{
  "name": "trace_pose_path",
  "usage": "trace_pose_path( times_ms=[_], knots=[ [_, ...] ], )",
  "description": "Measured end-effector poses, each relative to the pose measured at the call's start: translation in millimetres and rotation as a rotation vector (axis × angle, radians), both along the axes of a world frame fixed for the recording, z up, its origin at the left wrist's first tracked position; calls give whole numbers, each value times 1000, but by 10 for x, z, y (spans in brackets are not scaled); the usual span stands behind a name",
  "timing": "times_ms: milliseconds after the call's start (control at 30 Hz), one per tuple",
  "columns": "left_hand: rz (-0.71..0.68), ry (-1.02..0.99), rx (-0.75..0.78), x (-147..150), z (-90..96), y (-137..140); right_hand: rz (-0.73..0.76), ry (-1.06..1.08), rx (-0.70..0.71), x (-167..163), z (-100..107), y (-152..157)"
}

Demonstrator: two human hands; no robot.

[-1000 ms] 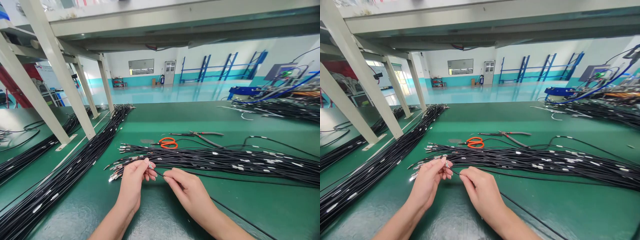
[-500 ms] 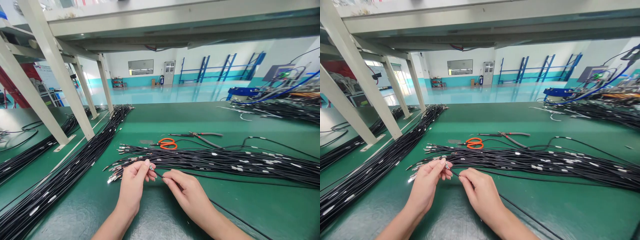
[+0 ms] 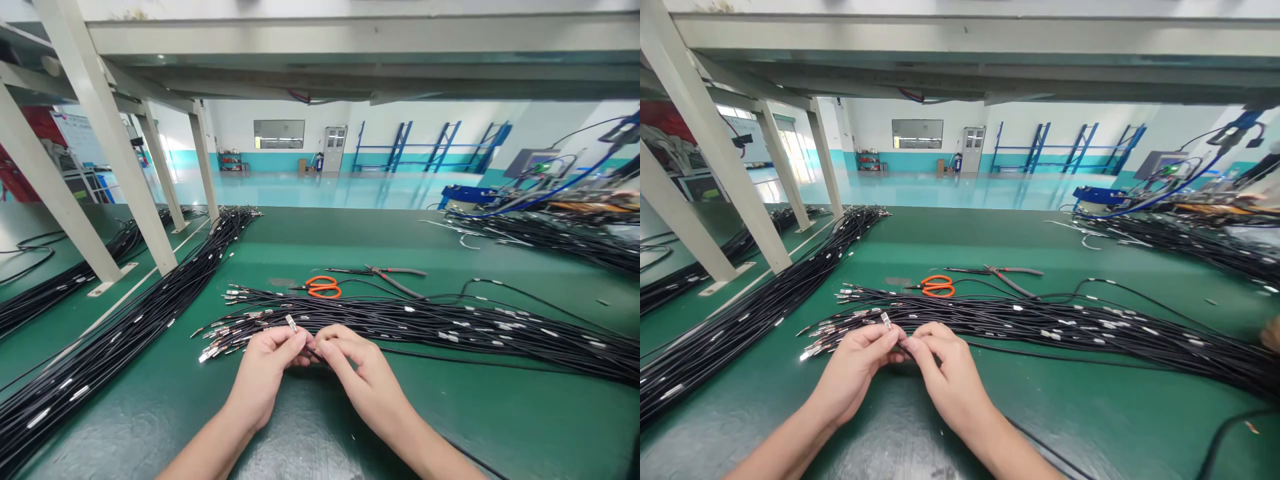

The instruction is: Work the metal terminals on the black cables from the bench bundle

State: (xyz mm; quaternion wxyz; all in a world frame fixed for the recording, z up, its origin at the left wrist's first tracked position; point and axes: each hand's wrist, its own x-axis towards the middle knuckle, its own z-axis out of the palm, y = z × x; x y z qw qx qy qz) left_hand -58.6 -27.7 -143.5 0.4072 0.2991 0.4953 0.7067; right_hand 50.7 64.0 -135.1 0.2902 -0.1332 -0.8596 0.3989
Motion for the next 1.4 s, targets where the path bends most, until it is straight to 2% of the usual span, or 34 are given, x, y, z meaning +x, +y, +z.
trace_pose_path(
  times_ms=[267, 433, 667, 933, 1400],
  knots=[
    [-89, -54, -45, 75, -7, 4, -174, -17, -54, 13, 55, 56],
    [-239, 38, -94, 175, -63, 10, -21, -60, -291, 20, 112, 95],
    [-82, 125, -172, 152, -76, 29, -98, -89, -373, 24, 75, 194],
    [-75, 148, -143, 127, -90, 25, -23, -77, -459, 43, 41, 204],
    [-90, 190, -154, 129, -77, 13, 18, -39, -488, 29, -1, 203]
  ],
)
